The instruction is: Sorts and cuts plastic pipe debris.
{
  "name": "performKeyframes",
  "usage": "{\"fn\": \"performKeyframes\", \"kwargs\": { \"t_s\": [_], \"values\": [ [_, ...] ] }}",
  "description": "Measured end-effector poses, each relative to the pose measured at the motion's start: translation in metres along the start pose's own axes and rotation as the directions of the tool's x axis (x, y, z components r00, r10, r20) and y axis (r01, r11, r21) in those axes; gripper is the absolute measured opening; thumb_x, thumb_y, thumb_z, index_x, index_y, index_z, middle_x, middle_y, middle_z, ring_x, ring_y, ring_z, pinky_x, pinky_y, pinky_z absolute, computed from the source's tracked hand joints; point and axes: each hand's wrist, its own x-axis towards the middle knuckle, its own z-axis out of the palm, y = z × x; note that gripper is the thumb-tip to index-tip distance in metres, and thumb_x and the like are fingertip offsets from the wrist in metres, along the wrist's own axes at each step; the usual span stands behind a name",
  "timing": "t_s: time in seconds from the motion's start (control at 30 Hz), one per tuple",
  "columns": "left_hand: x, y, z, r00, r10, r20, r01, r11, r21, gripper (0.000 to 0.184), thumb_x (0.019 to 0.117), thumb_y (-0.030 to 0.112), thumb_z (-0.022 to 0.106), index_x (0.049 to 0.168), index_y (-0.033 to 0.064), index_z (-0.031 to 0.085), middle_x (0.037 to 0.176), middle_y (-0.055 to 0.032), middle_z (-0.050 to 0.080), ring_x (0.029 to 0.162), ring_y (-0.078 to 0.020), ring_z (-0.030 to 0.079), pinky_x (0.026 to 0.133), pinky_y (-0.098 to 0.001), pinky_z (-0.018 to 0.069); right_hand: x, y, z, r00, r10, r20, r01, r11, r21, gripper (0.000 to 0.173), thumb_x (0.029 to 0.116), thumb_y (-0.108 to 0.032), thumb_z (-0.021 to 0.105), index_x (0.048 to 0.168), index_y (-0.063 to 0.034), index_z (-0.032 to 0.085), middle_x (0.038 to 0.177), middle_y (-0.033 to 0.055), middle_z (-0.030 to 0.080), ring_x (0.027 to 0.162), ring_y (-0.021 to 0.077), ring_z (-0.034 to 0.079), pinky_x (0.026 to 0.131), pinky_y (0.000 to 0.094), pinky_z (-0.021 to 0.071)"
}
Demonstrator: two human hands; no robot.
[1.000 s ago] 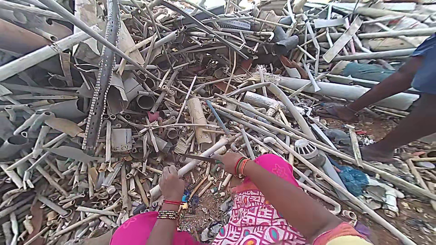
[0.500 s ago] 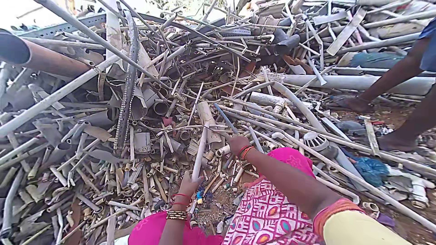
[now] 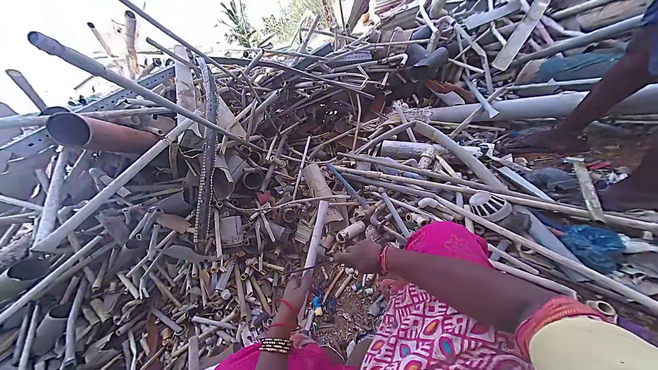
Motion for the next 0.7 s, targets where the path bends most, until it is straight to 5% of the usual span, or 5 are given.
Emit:
{"fn": "performKeyframes", "kwargs": {
  "t_s": [0.17,0.37,0.47,0.6,0.7],
  "values": [
    [0.010,-0.021,0.010,0.988,0.111,0.109,-0.097,0.988,-0.119,0.038,0.0957,-0.003,0.060,0.130,-0.0065,0.045,0.089,-0.0088,0.058,0.063,-0.0079,0.057,0.058,-0.0234,0.0510,0.005,0.039,-0.025,0.877,0.464,-0.129,-0.434,0.877,0.206,0.050,0.1113,-0.025,0.040,0.159,-0.0135,0.034,0.128,0.0308,0.062,0.120,0.0492,0.062,0.097,0.0644,0.0479],
    [0.035,-0.037,0.011,0.992,0.124,-0.006,-0.115,0.935,0.336,0.046,0.0981,0.010,0.067,0.140,-0.0045,0.054,0.123,-0.0289,0.065,0.113,-0.0391,0.064,0.102,-0.0545,0.0472,0.004,0.033,-0.011,0.956,0.293,0.031,-0.294,0.954,0.061,0.048,0.1116,-0.027,0.041,0.158,-0.0187,0.037,0.122,0.0308,0.063,0.112,0.0518,0.063,0.091,0.0678,0.0476],
    [0.030,-0.035,0.014,0.991,0.121,-0.053,-0.088,0.903,0.420,0.048,0.0986,0.013,0.068,0.142,-0.0030,0.054,0.125,-0.0293,0.065,0.117,-0.0425,0.063,0.105,-0.0576,0.0451,0.017,0.053,-0.026,0.857,0.513,-0.040,-0.491,0.839,0.234,0.050,0.1130,-0.034,0.035,0.159,-0.0148,0.034,0.131,0.0296,0.062,0.124,0.0481,0.060,0.100,0.0651,0.0463],
    [0.025,-0.036,0.017,0.984,0.140,-0.112,-0.068,0.870,0.489,0.047,0.0985,0.014,0.068,0.141,-0.0026,0.056,0.127,-0.0274,0.065,0.119,-0.0425,0.063,0.106,-0.0582,0.0448,0.020,0.054,-0.017,0.958,0.285,0.039,-0.285,0.924,0.254,0.050,0.1131,-0.034,0.038,0.157,-0.0101,0.038,0.131,0.0324,0.061,0.124,0.0506,0.058,0.102,0.0675,0.0426],
    [0.020,-0.033,0.021,0.983,0.123,-0.138,-0.024,0.826,0.563,0.047,0.1005,0.017,0.066,0.143,-0.0003,0.056,0.135,-0.0257,0.062,0.125,-0.0427,0.061,0.109,-0.0589,0.0429,0.028,0.068,-0.025,0.903,0.430,0.019,-0.410,0.845,0.345,0.053,0.1136,-0.036,0.034,0.160,-0.0094,0.033,0.138,0.0303,0.058,0.131,0.0464,0.056,0.108,0.0631,0.0403]
  ]
}}
